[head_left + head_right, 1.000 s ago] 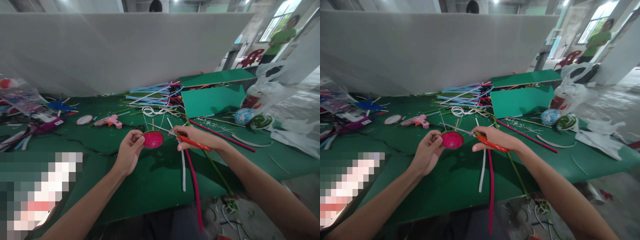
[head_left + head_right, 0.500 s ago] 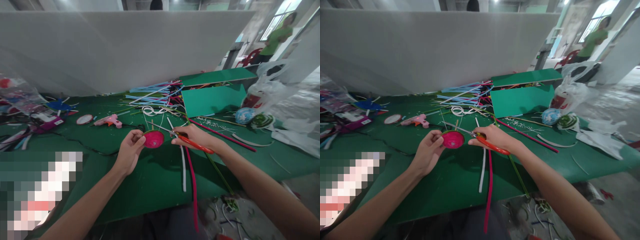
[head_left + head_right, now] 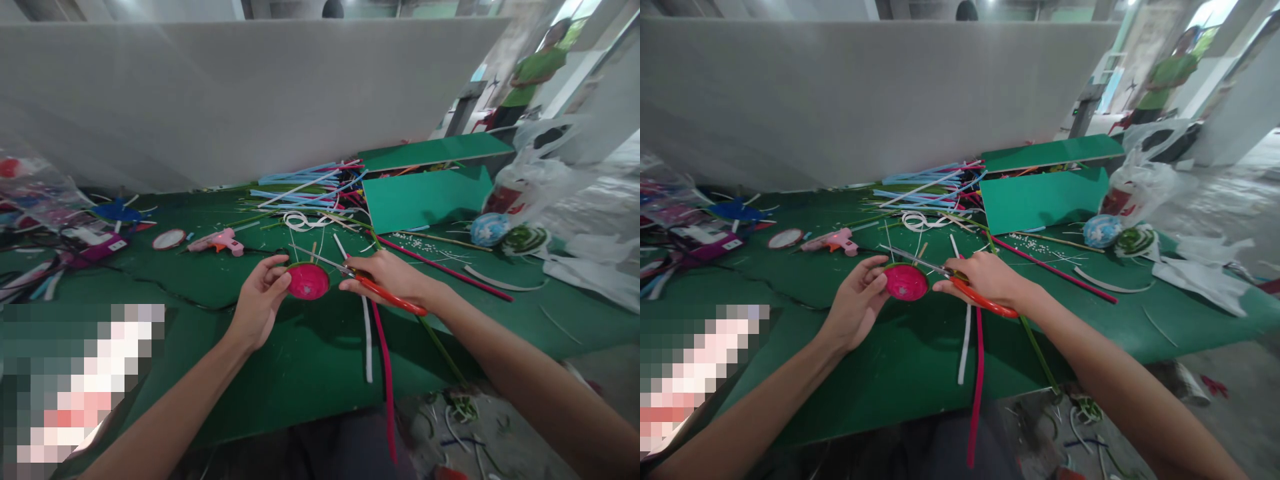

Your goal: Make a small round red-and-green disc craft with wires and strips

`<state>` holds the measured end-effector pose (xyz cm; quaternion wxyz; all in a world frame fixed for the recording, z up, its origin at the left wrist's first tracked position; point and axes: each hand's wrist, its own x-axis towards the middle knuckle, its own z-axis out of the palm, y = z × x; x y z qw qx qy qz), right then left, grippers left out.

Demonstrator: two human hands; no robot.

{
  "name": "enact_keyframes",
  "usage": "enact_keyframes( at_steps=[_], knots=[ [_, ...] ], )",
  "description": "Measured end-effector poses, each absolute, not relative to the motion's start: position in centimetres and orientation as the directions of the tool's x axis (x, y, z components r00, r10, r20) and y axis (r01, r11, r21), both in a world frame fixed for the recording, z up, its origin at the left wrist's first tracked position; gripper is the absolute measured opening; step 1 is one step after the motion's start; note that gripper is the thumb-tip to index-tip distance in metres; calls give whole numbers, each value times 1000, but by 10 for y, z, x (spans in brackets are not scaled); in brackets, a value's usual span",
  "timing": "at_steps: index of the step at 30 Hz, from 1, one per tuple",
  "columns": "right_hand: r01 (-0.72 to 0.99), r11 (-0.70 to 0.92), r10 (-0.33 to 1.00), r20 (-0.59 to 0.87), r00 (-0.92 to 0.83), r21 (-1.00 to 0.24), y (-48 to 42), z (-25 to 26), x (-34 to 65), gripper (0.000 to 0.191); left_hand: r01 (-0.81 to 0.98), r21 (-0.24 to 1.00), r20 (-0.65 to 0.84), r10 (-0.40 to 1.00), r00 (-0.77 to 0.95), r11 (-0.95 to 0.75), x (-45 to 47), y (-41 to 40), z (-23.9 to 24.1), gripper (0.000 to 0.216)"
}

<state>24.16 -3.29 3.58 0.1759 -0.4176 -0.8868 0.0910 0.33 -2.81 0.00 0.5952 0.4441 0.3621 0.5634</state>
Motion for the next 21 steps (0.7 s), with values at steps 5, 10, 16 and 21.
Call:
enact_keyframes(
  at_steps=[5, 10, 16, 21],
  knots=[
    [708, 629, 776, 215, -593, -320, -33, 37, 242, 52, -349, 937, 66, 991, 112, -23, 3, -28, -1, 34],
    [711, 633, 774, 233, -589, -306, -34, 37, 242, 52, -351, 936, 56, 992, 110, -14, 3, -27, 0, 36],
    [737, 609, 793, 246, -557, -293, -35, 37, 240, 52, -358, 934, 44, 993, 105, -3, 3, -28, 1, 40],
    [684, 586, 809, 369, -458, -434, -30, 36, 241, 48, -364, 931, 56, 993, 103, -15, 5, -28, 2, 41]
  ],
)
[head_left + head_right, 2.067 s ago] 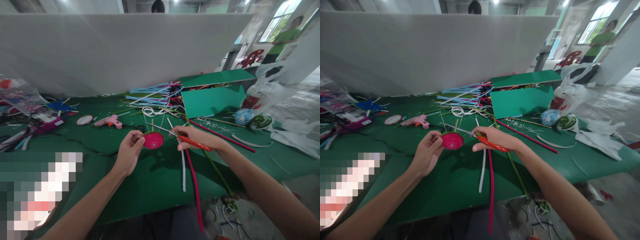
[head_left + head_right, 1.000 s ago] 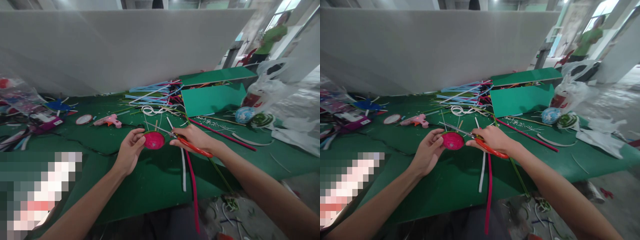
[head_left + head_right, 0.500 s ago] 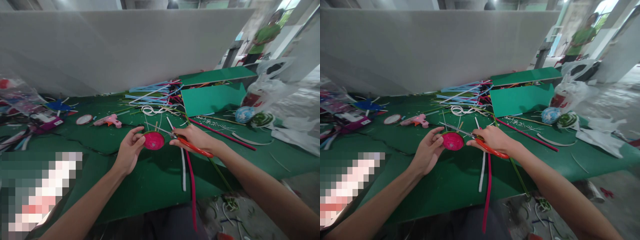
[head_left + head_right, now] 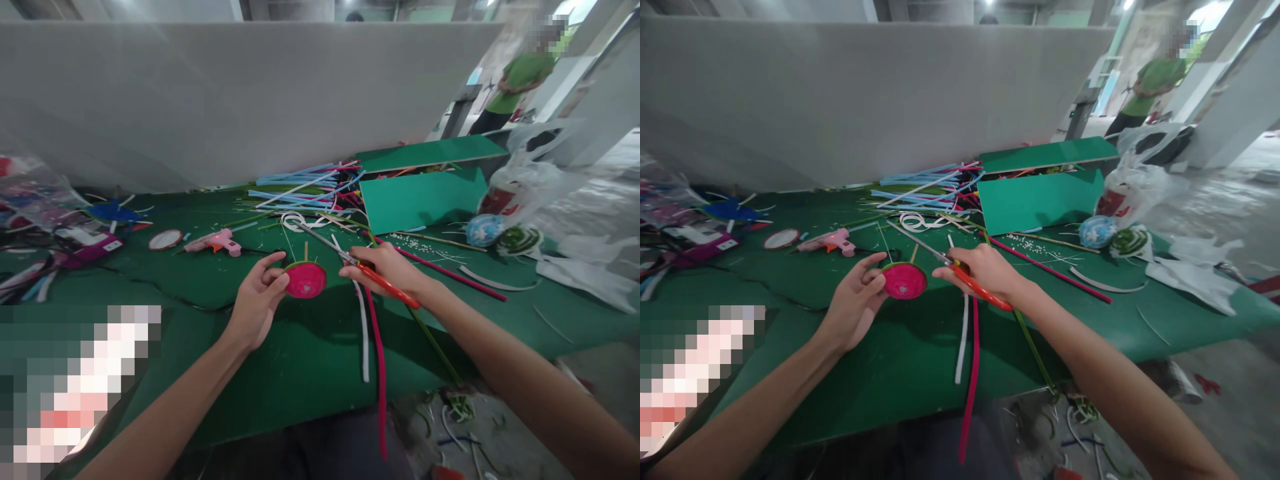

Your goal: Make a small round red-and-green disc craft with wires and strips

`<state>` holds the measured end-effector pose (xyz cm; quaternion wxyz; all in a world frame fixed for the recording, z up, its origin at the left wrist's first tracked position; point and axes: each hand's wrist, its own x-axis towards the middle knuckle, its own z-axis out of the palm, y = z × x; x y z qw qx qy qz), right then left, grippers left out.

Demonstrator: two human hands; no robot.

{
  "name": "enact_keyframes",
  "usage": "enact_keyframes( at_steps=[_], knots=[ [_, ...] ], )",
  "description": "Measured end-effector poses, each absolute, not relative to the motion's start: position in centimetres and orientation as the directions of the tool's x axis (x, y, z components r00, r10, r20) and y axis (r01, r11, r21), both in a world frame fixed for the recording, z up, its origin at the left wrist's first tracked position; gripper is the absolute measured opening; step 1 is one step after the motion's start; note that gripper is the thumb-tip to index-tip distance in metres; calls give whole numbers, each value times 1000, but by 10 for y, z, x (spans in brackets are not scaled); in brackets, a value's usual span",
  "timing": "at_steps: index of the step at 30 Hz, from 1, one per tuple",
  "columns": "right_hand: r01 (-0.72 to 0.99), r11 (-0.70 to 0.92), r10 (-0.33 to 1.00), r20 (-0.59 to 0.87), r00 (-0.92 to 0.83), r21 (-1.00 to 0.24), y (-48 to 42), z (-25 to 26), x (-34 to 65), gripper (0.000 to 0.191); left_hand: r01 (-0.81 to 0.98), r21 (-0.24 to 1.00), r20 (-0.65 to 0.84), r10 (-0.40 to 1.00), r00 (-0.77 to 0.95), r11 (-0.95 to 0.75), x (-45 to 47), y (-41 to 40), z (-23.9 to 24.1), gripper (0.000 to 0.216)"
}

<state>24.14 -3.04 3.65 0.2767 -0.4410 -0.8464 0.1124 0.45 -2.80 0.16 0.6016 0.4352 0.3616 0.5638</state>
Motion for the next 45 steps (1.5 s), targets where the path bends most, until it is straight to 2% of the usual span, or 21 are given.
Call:
enact_keyframes(
  at_steps=[2, 4, 7, 9, 13, 19, 23, 27, 33, 37, 43, 45],
  knots=[
    [627, 574, 818, 417, -397, -527, -27, 37, 243, 43, -363, 932, 55, 994, 99, -15, 5, -28, 2, 41],
    [543, 515, 857, 402, -322, -663, -25, 37, 245, 38, -362, 932, 46, 994, 95, -9, 4, -28, 4, 42],
    [292, 367, 917, 291, -271, -883, -22, 37, 246, 35, -360, 933, 23, 994, 103, 16, 4, -30, 6, 45],
    [123, 289, 927, 245, -285, -949, -21, 35, 245, 39, -355, 934, 12, 993, 120, 32, 5, -31, 7, 47],
    [-49, 219, 903, 222, -369, -974, -21, 29, 237, 44, -349, 935, -1, 984, 177, 64, 7, -33, 8, 48],
    [-149, 123, 843, 182, -506, -981, -25, 24, 223, 44, -337, 938, 2, 974, 227, 76, 9, -35, 7, 48],
    [-227, 42, 873, 146, -465, -973, -25, 20, 218, 43, -363, 928, 5, 974, 228, 81, 10, -35, 7, 45],
    [-329, -51, 926, 79, -369, -943, -20, 16, 219, 44, -425, 892, -31, 958, 284, 155, 11, -34, 9, 43],
    [-379, -58, 953, 62, -297, -924, -17, 15, 222, 45, -366, 917, -24, 938, 344, 157, 11, -36, 11, 28],
    [-340, -40, 953, 66, -294, -939, -20, 14, 217, 47, -309, 945, -2, 946, 325, 108, 11, -37, 9, 15],
    [-115, 150, 924, 181, -336, -982, -22, 23, 229, 39, -361, 931, 28, 975, 218, 54, 8, -34, 4, 12],
    [-27, 243, 895, 235, -379, -970, -21, 31, 242, 42, -385, 922, 47, 978, 201, 35, 6, -33, 3, 12]
  ],
)
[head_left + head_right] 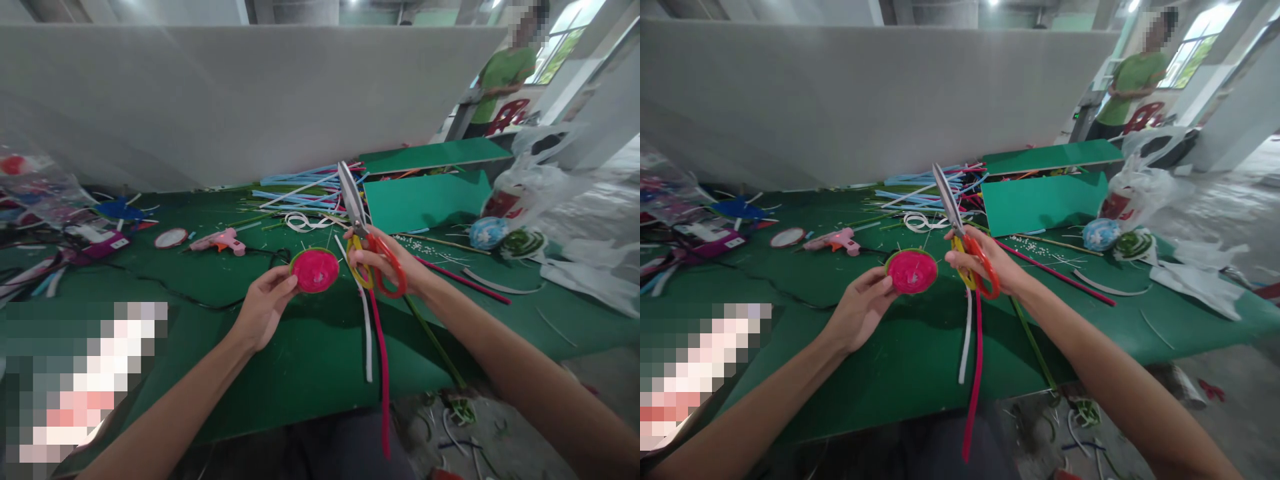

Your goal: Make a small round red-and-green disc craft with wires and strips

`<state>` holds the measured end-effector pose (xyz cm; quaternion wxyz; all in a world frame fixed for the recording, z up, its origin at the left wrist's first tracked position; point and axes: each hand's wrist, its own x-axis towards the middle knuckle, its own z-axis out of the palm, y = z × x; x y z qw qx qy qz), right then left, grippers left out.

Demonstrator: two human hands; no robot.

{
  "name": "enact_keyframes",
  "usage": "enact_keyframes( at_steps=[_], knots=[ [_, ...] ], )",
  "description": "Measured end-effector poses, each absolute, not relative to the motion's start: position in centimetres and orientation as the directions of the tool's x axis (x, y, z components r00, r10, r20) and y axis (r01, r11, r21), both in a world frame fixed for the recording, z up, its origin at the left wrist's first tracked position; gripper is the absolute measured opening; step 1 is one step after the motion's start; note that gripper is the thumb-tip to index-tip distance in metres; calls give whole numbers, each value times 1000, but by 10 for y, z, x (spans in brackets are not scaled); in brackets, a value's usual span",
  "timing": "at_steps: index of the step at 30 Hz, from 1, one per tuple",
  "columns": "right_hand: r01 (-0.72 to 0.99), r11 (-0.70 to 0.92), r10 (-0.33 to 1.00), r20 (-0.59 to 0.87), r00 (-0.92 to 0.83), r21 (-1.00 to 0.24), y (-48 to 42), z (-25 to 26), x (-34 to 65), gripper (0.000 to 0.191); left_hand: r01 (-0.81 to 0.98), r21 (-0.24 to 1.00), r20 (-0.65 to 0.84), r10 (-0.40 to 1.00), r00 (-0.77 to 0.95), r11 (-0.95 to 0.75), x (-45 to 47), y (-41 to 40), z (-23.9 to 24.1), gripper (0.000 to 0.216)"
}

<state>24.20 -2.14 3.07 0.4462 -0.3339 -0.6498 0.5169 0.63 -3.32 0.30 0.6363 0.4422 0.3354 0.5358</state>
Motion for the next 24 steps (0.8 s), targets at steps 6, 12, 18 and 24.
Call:
enact_keyframes(
  at_steps=[6, 12, 18, 24],
  knots=[
    [410, 379, 831, 110, -545, -830, -16, 47, 282, 58, -434, 900, 120, 983, 141, -48, 6, -32, 7, 12],
    [527, 467, 759, 16, -651, -710, -12, 44, 286, 63, -425, 903, 131, 984, 120, -69, 5, -32, 7, 13],
    [439, 480, 716, 49, -697, -760, -18, 45, 272, 67, -324, 945, 96, 980, 175, -35, 4, -33, 3, 12],
    [418, 497, 712, 82, -698, -761, -20, 46, 270, 63, -301, 953, 86, 981, 172, -31, 6, -34, 4, 14]
  ],
)
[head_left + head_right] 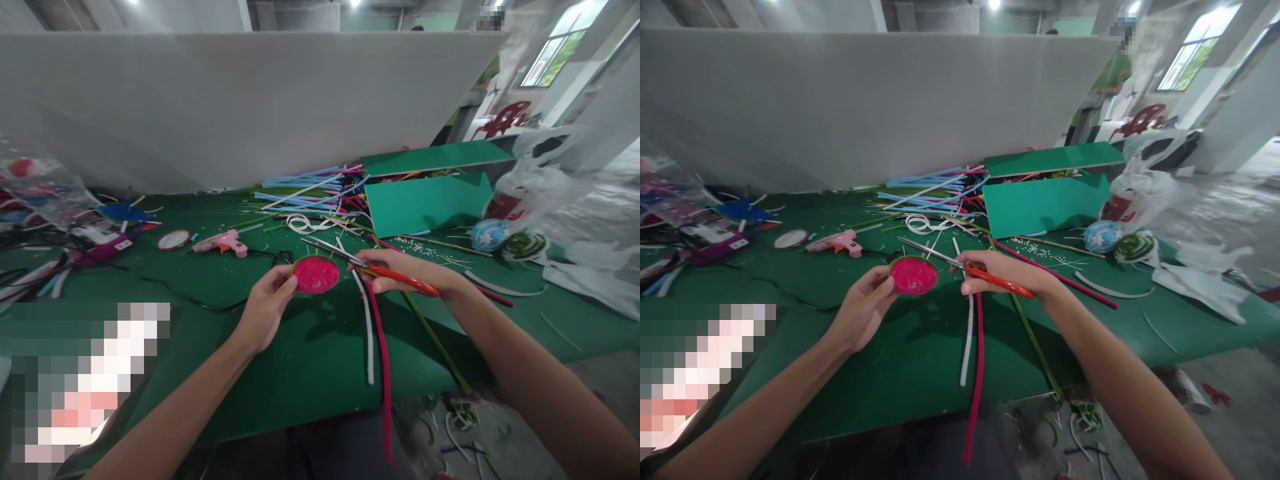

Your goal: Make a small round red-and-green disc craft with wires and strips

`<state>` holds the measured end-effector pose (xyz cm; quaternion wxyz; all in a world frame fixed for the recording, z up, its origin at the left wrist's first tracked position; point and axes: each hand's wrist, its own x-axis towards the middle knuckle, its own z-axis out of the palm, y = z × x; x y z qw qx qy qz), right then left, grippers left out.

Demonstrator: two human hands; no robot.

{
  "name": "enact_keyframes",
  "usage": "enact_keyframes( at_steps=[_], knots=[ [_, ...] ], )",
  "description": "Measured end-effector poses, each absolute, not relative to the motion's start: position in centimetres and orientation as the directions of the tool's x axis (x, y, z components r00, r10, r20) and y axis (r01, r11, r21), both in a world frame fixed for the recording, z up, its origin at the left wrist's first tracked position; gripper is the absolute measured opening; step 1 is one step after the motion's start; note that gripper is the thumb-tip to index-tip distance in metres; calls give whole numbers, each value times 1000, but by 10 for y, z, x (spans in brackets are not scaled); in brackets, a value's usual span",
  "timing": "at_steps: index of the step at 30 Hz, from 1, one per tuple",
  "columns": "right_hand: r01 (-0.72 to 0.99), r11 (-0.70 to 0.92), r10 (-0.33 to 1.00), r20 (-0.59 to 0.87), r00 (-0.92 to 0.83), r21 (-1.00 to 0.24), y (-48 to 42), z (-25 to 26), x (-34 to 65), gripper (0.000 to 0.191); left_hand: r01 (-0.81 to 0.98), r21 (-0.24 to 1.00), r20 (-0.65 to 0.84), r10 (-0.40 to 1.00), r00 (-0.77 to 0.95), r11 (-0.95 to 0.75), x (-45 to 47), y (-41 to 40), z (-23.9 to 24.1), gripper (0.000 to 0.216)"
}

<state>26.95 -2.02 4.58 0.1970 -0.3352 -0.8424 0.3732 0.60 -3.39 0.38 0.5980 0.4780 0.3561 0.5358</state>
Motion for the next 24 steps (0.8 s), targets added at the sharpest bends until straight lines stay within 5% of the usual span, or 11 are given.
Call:
enact_keyframes(
  at_steps=[8, 17, 24],
  knots=[
    [480, 519, 758, 121, -641, -707, -21, 42, 263, 49, -311, 950, 83, 981, 177, -25, 5, -33, 1, 14],
    [653, 636, 771, 318, -551, -411, -28, 36, 252, 45, -307, 952, 78, 983, 165, -24, 5, -32, 0, 16],
    [689, 596, 785, 479, -393, -412, -26, 33, 252, 43, -337, 941, 85, 982, 170, -23, 5, -31, -2, 13]
  ],
)
